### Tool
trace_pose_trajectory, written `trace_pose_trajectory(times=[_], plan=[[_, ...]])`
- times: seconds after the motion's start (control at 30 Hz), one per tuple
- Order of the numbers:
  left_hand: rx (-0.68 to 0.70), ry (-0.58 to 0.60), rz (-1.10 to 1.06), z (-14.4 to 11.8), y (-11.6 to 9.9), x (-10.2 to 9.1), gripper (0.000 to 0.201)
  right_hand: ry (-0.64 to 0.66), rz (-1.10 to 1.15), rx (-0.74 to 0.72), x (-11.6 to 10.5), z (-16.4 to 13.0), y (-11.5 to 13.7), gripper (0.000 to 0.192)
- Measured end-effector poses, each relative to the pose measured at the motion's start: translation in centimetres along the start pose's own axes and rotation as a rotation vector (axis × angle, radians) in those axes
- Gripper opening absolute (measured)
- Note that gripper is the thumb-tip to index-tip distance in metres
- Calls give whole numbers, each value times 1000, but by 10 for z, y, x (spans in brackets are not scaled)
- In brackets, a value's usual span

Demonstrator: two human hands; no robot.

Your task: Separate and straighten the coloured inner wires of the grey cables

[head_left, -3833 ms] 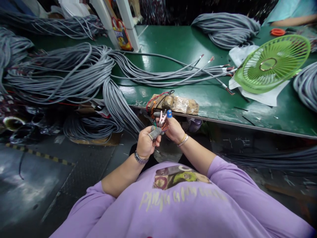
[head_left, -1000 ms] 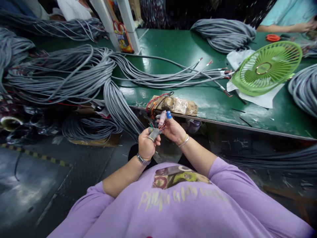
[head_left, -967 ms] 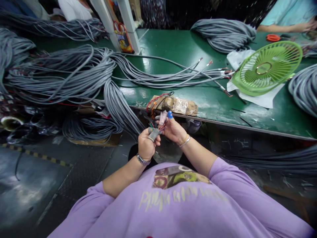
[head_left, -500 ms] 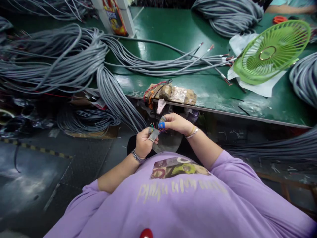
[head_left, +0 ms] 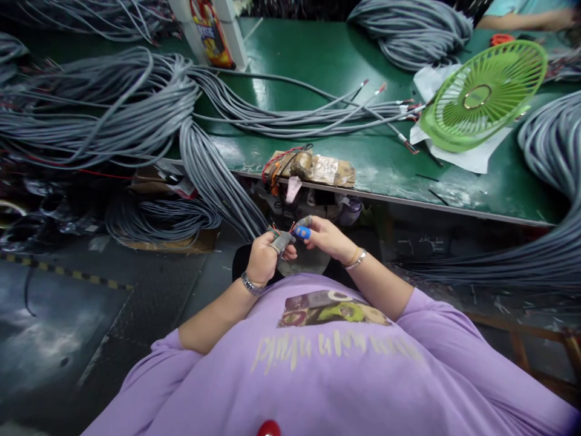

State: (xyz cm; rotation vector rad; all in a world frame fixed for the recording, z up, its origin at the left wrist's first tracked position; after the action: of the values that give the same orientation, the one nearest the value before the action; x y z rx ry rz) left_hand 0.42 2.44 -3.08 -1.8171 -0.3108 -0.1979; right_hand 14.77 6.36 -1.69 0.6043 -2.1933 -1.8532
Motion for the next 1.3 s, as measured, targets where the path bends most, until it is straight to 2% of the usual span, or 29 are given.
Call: trace_pose_trajectory(times=[0.17,0.27,0.37,0.43,0.53,0.63,0.77,0.97,1.13,1.3], plan=[[-37,85,13,2,7,6,35,-135,157,-97,10,-3,-4,31],[-61,170,116,2,-1,4,35,-50,124,-104,11,2,0,26],[-2,249,294,-2,-14,2,30,53,-14,-175,11,5,11,18],[35,262,340,-6,-18,1,29,88,-98,-241,13,6,18,14],[32,168,205,-8,-14,-3,33,50,-82,-255,16,9,22,15],[32,35,-18,-7,-6,-8,34,-39,13,-168,18,13,18,20],[56,-59,-132,-5,-3,-10,33,-87,148,-65,19,15,11,26],[101,-128,-152,-2,-11,-15,37,-99,371,47,9,20,0,34],[105,-136,-138,0,-15,-14,34,24,411,146,12,18,-2,37],[94,-106,-97,1,-10,-13,33,96,308,54,22,21,16,40]])
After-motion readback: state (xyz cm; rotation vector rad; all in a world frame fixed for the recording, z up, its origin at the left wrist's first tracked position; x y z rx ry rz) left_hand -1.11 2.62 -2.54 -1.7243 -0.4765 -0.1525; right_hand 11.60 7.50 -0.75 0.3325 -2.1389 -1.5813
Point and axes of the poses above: each hand's wrist, its own z-axis towards the middle knuckle, its own x-axis out of the palm, y = z × x, the point moved 5 cm from there along z, towards the middle knuckle, and after that the axes turned 9 degrees about -z, right-handed, at the moved point
